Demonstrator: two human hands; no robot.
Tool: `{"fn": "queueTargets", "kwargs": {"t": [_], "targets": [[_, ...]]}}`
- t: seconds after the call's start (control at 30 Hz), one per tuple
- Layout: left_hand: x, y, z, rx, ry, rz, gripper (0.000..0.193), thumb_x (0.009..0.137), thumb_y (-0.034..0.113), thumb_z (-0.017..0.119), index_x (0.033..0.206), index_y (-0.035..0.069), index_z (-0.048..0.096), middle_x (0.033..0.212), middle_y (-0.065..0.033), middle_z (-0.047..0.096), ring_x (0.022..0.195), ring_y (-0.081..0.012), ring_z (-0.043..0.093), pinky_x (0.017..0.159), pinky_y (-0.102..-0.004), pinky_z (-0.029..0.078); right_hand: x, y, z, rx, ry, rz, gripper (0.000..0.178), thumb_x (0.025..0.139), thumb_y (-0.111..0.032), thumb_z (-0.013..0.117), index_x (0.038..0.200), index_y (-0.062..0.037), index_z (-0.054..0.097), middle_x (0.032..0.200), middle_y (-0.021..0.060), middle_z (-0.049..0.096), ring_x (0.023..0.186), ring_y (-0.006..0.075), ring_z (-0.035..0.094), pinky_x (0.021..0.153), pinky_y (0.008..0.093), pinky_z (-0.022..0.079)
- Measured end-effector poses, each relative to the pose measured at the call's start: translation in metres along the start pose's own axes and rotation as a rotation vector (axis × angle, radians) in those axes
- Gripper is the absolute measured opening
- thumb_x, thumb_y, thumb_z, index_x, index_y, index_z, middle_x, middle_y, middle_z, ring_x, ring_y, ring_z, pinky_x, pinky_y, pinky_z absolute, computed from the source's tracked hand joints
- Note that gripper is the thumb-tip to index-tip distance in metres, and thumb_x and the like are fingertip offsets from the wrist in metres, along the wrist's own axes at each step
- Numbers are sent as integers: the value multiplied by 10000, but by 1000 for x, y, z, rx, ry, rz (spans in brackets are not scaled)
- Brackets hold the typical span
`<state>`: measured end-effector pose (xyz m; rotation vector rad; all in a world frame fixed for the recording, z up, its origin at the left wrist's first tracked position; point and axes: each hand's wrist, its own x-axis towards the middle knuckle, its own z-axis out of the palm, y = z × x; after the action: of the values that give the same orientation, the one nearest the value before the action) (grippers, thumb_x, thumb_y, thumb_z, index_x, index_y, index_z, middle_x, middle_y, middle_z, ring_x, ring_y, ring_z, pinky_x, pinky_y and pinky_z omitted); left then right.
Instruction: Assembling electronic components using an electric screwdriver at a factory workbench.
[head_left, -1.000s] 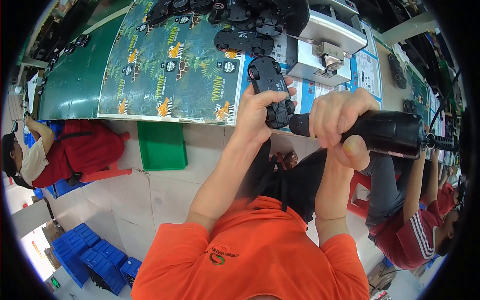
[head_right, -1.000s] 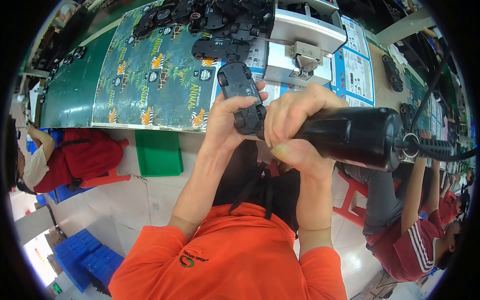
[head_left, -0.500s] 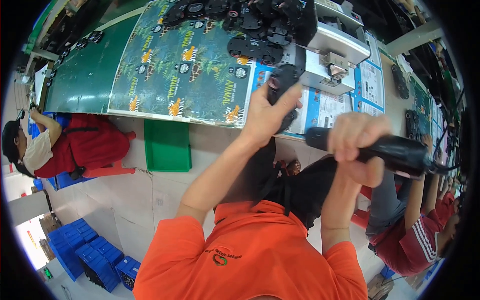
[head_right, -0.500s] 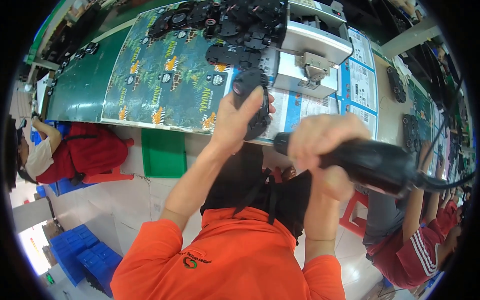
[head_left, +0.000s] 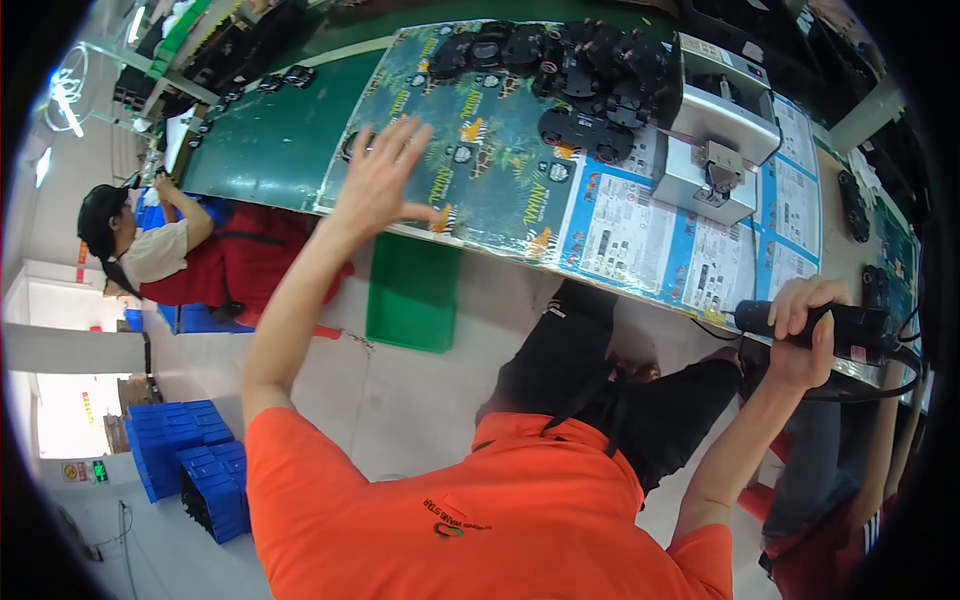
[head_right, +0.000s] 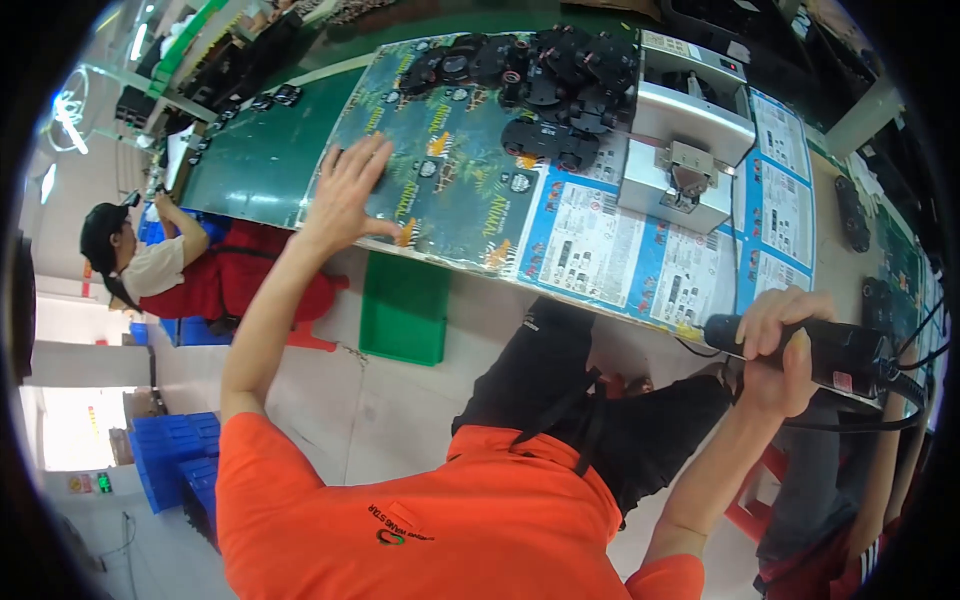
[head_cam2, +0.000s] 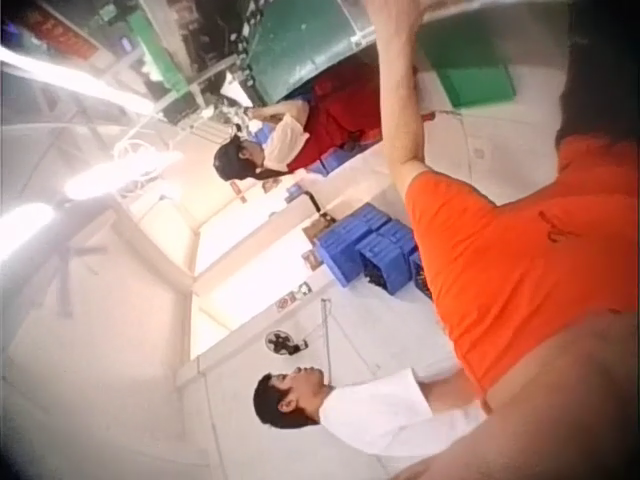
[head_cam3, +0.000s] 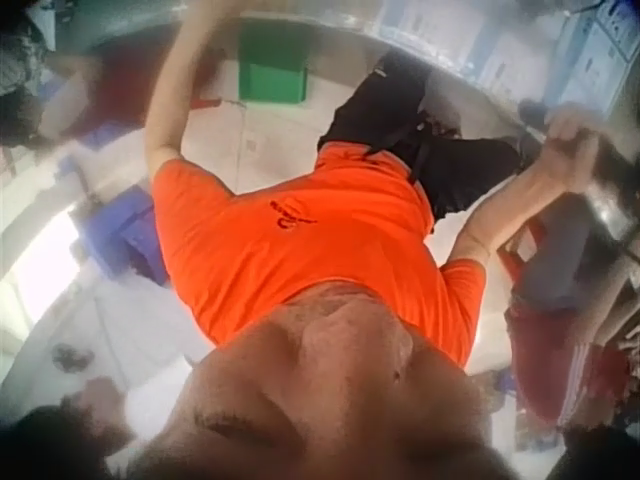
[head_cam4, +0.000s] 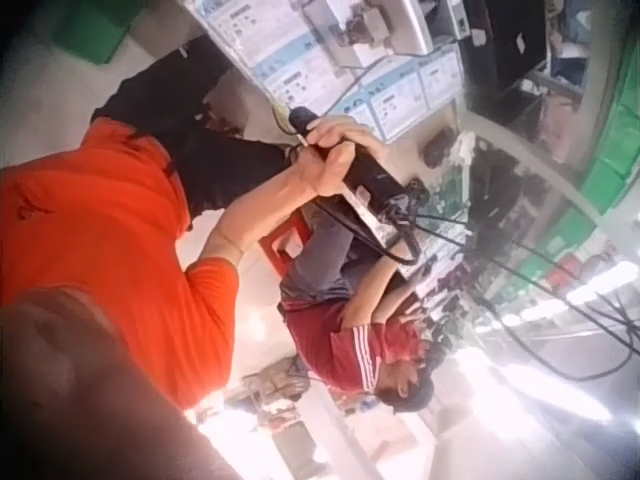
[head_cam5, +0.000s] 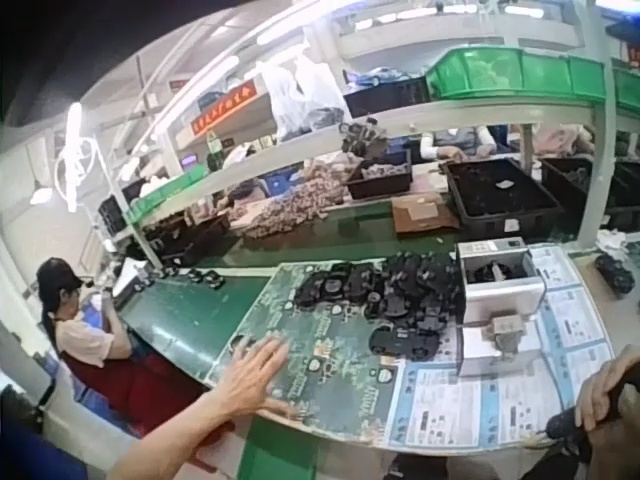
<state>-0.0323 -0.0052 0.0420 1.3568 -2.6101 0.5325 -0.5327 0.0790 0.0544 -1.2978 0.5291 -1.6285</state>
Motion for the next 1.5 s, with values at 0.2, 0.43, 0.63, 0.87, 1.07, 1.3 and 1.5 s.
{"fn": "queueTargets", "kwargs": {"t": [0.2,0.43,0.63,0.87,1.07,1.3,1.5], "targets": [[78,157,-4,-654,371,331,453,723,263,788,1081,41,623,1125,-158,625,1015,-336,617,854,-428,500,-21,-10,-14,-30,141,35,261,849,-170,660,955,-11,482,648,51,467,520,146,466,506,272,400],[234,335,-4,-1208,404,373,265,793,46,674,1051,8,630,992,-150,650,918,-311,640,765,-368,510,-53,-50,-27,-28,281,103,358,723,-120,799,950,13,556,661,69,583,515,123,561,501,258,475],[414,455,46,-1185,328,-91,345,804,232,669,1068,10,657,1057,-227,663,1036,-372,621,914,-453,476,-73,-100,-32,-212,331,233,351,624,-43,869,861,-2,614,726,35,590,622,87,563,548,215,443],[500,489,56,-860,-237,-335,760,677,491,819,1118,-93,616,1124,-241,654,1065,-356,633,910,-411,503,-76,-126,-63,-157,391,261,390,596,-14,871,883,12,608,773,47,573,650,102,554,568,212,420],[494,489,88,-1457,56,-378,522,532,74,865,984,-73,648,961,-166,676,816,-243,666,719,-384,549,-71,-121,-67,-235,408,202,359,644,-88,885,873,-25,617,756,16,611,692,60,569,626,219,474],[320,413,-35,-2217,190,-156,400,693,74,783,1040,-28,611,909,-64,654,795,-127,610,725,-278,502,-58,-112,-67,-170,397,-233,361,902,-338,646,984,-36,468,655,17,449,514,119,435,488,255,377],[128,295,-37,-2693,270,-825,342,882,82,584,1202,0,498,1005,-129,621,867,-250,654,794,-414,591,38,-48,-1,202,195,-395,234,922,-205,591,1075,-51,505,685,34,480,552,146,474,559,288,422]]}}
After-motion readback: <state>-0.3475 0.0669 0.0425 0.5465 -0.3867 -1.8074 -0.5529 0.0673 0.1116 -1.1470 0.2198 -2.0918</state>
